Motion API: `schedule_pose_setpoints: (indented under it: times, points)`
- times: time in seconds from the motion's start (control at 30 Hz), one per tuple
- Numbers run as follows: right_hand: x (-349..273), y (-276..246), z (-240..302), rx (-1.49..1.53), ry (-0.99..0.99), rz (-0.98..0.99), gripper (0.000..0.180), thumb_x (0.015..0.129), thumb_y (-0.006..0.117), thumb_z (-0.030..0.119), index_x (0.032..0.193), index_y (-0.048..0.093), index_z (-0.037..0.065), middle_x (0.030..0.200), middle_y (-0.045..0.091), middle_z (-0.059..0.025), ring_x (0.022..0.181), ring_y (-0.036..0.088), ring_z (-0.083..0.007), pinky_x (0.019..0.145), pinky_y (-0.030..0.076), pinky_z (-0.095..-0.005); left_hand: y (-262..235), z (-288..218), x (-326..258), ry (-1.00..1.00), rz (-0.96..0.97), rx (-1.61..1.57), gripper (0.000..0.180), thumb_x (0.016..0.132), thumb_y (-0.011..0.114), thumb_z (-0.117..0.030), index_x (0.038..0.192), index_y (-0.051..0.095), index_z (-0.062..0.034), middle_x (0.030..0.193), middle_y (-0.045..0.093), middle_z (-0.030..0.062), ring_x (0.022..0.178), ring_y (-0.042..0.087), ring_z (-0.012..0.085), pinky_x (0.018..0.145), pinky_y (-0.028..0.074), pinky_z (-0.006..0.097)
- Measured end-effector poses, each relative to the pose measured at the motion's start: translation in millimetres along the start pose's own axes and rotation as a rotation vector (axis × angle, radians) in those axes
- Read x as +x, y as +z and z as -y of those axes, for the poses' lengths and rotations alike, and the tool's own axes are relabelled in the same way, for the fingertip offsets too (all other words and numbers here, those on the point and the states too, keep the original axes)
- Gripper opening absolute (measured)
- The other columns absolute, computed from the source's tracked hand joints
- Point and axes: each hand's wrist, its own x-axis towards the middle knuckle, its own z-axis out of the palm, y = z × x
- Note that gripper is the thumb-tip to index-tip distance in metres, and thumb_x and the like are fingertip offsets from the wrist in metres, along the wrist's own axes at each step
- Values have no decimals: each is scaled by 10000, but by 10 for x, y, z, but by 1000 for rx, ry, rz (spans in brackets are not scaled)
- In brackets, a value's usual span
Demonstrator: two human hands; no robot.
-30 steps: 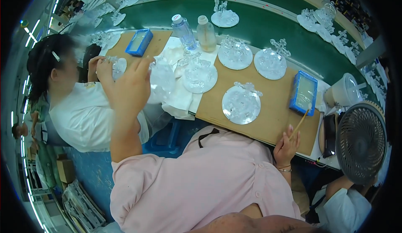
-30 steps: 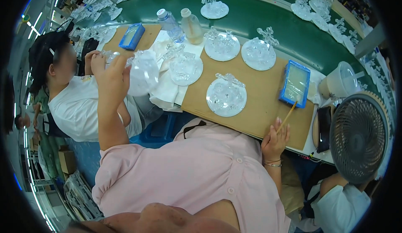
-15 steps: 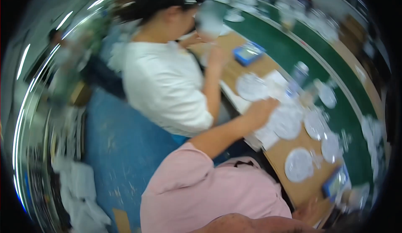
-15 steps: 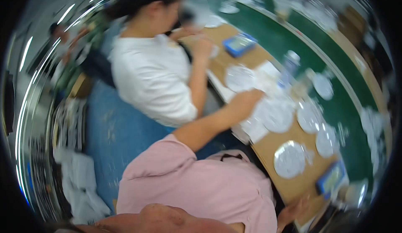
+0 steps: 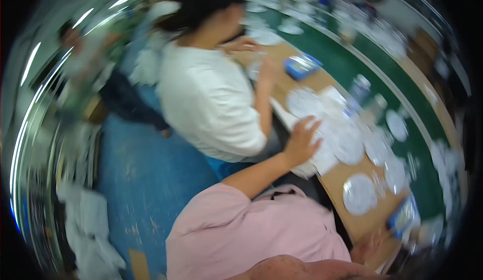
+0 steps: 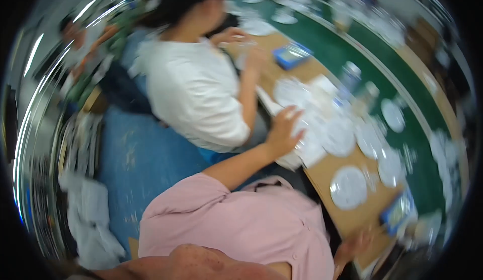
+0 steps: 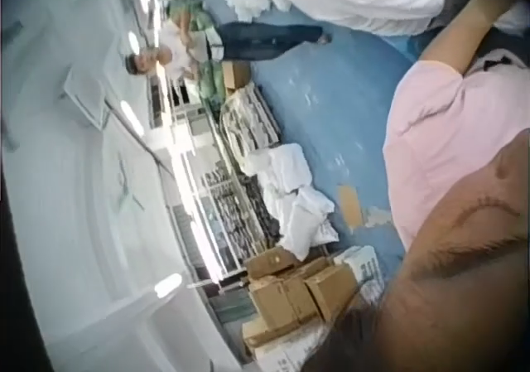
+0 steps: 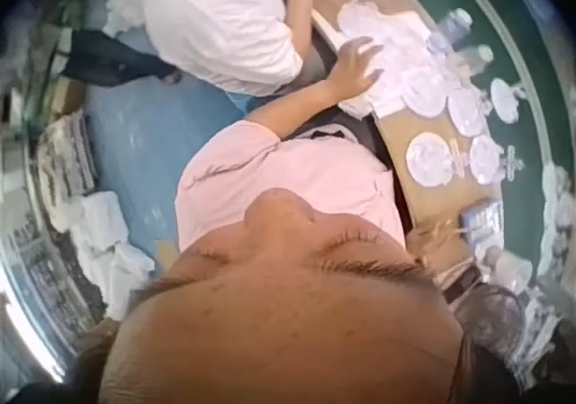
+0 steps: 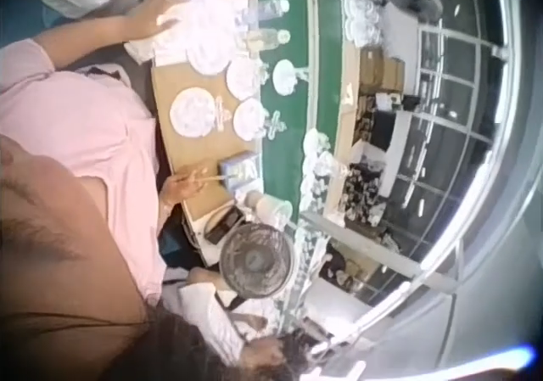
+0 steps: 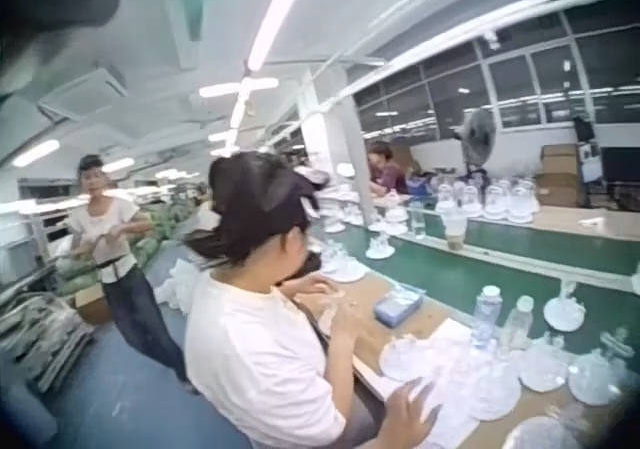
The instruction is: Applying adhesive to decorative plastic snowflake-like objects at an assembly line.
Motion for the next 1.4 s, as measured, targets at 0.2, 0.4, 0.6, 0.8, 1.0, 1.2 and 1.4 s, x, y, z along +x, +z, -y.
schedule_pose_setpoints:
  times: [0.2,0.4,0.6,0.8,1.0,1.2,1.4]
  points:
    - [14,235,-116,81,-57,-113,311,840,522,-30,1131,545,79,1295,557,-201,1226,525,-317,1047,344,-482,63,-679,-410,217,157,-434,507,800,671,-86,1248,450,-3,1297,457,239,1183,456,396,1001,369,471]
    - [-118,168,-162,59,-37,-91,347,854,498,-13,1180,458,99,1294,560,-190,1194,544,-328,1048,343,-479,383,-1234,-346,279,286,-545,540,832,662,-140,1298,431,4,1325,430,250,1207,440,413,1020,357,473]
    - [-131,71,-146,139,-26,-94,328,844,509,1,1157,461,87,1270,579,-176,1137,571,-327,1031,363,-473,578,-1653,310,238,473,-420,581,749,761,-135,1271,516,-62,1255,538,166,1159,506,348,965,421,407]
    - [-98,-2,-234,276,-61,-86,251,848,545,34,1094,502,66,1245,602,-152,1086,600,-291,1034,362,-467,951,-1747,675,109,760,-329,346,734,773,-95,1058,658,-64,962,675,121,873,640,260,768,504,344]
    - [-116,22,-300,363,-67,-140,220,851,556,31,1060,510,80,1250,602,-150,1130,592,-253,1048,341,-485,1088,-2150,782,93,881,-411,209,754,768,-95,936,685,-34,849,686,117,759,651,220,699,505,305]
    - [-146,94,-344,451,-51,-114,204,864,566,53,1060,516,82,1256,599,-153,1147,584,-261,1054,320,-528,1206,-2038,623,-135,915,-557,196,764,762,-100,919,683,-9,869,688,110,768,654,213,689,509,316]
    - [-291,181,-338,377,-53,-140,252,876,509,16,1121,503,73,1243,594,-176,1128,591,-309,1037,300,-593,1164,-1686,450,-16,736,-487,229,766,768,-143,938,681,-19,881,685,115,786,655,247,705,513,326]
